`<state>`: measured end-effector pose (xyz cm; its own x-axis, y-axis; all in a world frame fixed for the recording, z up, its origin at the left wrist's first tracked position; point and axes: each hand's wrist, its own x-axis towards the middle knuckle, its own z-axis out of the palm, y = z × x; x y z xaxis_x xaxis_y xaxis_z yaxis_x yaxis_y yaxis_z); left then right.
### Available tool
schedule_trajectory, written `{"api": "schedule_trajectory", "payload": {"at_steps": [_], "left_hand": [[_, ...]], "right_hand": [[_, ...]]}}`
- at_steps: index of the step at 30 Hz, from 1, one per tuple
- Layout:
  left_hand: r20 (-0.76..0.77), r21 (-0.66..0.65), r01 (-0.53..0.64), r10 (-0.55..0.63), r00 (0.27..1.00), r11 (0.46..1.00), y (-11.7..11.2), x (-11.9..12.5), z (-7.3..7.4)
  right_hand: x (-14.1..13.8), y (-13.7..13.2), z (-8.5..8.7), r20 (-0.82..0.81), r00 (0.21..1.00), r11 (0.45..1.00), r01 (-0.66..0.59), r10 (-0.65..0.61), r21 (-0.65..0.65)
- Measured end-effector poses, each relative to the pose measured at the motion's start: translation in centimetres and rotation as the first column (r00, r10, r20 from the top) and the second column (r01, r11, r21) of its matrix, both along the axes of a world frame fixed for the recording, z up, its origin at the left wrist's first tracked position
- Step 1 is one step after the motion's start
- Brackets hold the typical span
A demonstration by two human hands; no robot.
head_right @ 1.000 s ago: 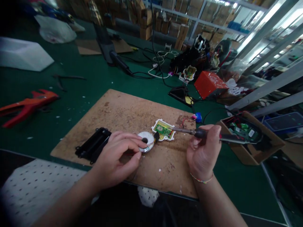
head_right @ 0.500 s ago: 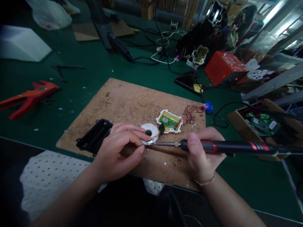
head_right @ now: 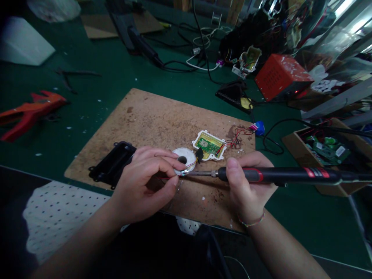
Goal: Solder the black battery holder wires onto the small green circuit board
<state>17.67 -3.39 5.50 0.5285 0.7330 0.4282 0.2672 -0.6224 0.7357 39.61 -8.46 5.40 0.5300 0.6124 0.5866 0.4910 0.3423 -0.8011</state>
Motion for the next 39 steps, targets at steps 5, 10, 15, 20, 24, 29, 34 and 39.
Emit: {"api": "schedule_trajectory", "payload": {"at_steps": [5,10,15,20,24,29,34,39], "left_hand": [[0.002,0.001,-0.001,0.001,1.000,1.000,0.08,0.04,0.11],[0.006,-0.008,0.003,-0.003,1.000,1.000,0.06,0.10,0.15],[0.006,-0.009,0.002,-0.002,1.000,1.000,0.03,0.11,0.17],[-0.004,-0.008,0.004,-0.004,1.000,1.000,0.12,0.07,0.11],[-0.006,-0.002,0.002,-0.002,1.000,1.000,0.11,0.06,0.10],[-0.008,-0.002,0.002,-0.002,1.000,1.000,0.07,0.00,0.19],[-0.002,0.007,-0.001,0.001,1.000,1.000,0.15,-0.03,0.13],[-0.002,0.005,0.006,-0.006,1.000,1.000,0.09,-0.04,0.01]], "right_hand": [[-0.04,-0.05,0.10,0.019,1.000,1.000,0.001,-0.001,-0.018],[-0.10,-0.15,0.19,-0.006,1.000,1.000,0.001,-0.001,-0.031],[-0.21,-0.15,0.24,-0.003,1.000,0.999,0.016,-0.016,-0.039],[-0.17,-0.19,0.11,-0.026,1.000,1.000,-0.016,0.016,-0.017],[-0.13,-0.34,0.07,-0.010,1.000,0.999,-0.013,0.012,-0.032],[-0.30,-0.26,0.07,-0.025,1.000,0.999,0.003,-0.003,-0.032],[-0.07,-0.11,-0.28,-0.091,0.996,0.999,0.019,-0.016,0.028],[0.15,0.07,-0.18,-0.137,0.990,0.999,0.023,-0.017,0.045]]}}
